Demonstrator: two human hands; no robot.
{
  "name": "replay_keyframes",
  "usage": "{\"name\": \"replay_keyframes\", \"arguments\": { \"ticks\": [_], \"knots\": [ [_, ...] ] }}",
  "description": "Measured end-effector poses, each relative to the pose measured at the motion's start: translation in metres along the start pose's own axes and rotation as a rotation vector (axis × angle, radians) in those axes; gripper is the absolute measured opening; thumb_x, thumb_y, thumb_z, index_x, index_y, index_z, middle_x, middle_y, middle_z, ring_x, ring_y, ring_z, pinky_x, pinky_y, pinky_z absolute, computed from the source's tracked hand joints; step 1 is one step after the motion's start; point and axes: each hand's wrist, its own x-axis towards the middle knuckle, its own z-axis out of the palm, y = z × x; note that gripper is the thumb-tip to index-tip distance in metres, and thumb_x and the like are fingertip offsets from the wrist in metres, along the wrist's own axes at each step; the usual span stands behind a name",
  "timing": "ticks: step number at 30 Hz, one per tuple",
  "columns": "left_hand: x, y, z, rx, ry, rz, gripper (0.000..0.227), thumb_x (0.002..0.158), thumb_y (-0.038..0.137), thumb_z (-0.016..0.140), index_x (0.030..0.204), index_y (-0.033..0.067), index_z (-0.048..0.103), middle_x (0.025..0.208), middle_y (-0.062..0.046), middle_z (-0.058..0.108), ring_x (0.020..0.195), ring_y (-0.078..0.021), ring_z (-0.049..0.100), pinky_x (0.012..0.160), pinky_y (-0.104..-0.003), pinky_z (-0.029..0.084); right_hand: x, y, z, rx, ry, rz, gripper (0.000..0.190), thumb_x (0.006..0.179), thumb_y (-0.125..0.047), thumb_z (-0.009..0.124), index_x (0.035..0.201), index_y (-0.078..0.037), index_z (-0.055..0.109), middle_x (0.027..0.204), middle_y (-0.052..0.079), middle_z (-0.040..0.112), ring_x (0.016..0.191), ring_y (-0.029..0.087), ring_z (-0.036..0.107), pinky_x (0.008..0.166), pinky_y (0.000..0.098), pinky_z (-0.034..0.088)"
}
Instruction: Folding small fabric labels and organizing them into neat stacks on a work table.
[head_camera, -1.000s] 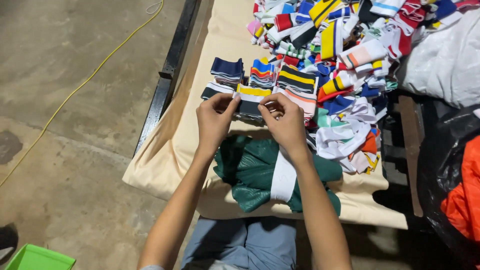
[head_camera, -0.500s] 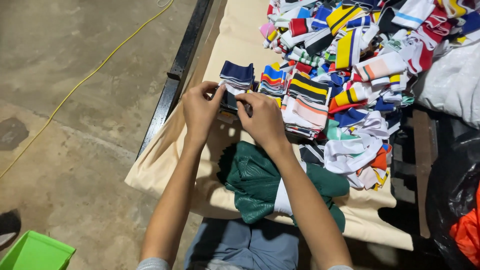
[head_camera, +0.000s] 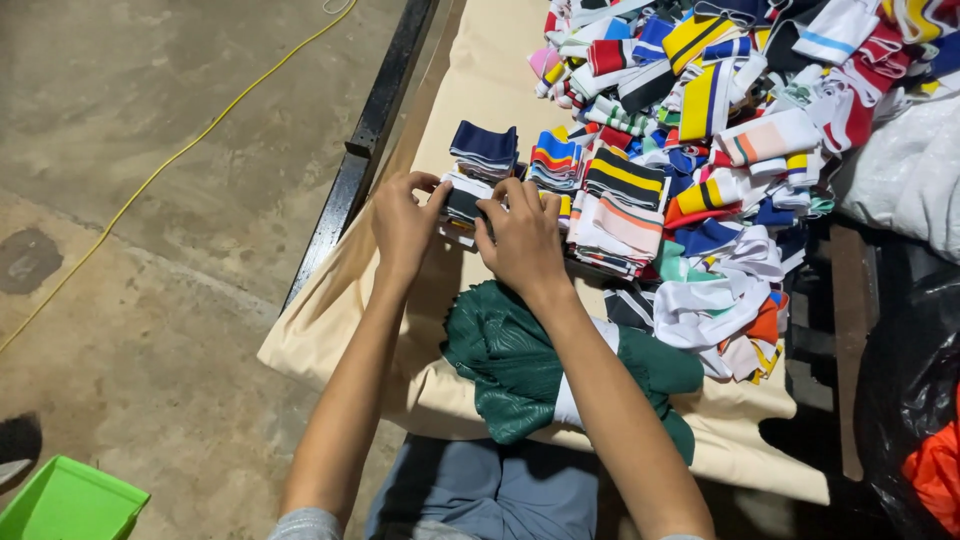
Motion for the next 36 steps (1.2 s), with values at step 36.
{"name": "replay_keyframes", "arguments": {
  "ticks": [36],
  "knots": [
    [-0.181, 0.177, 0.208, 0.206, -0.632, 0.857, 0.041, 0.084, 0.025, 0.073, 0.123, 0.0155, 0.064, 0.132, -0.015, 0.053, 0.112, -0.0374, 0.060, 0.088, -0.047, 0.051, -0.242, 0.138, -0.064, 0.249, 0.297, 1.154, 0.022, 0.103, -0.012, 0.050, 0.122, -0.011, 0.061, 0.137, 0.007, 0.054, 0.131, 0.033, 0.052, 0.116, 0.0437, 0.038]
  ]
}}
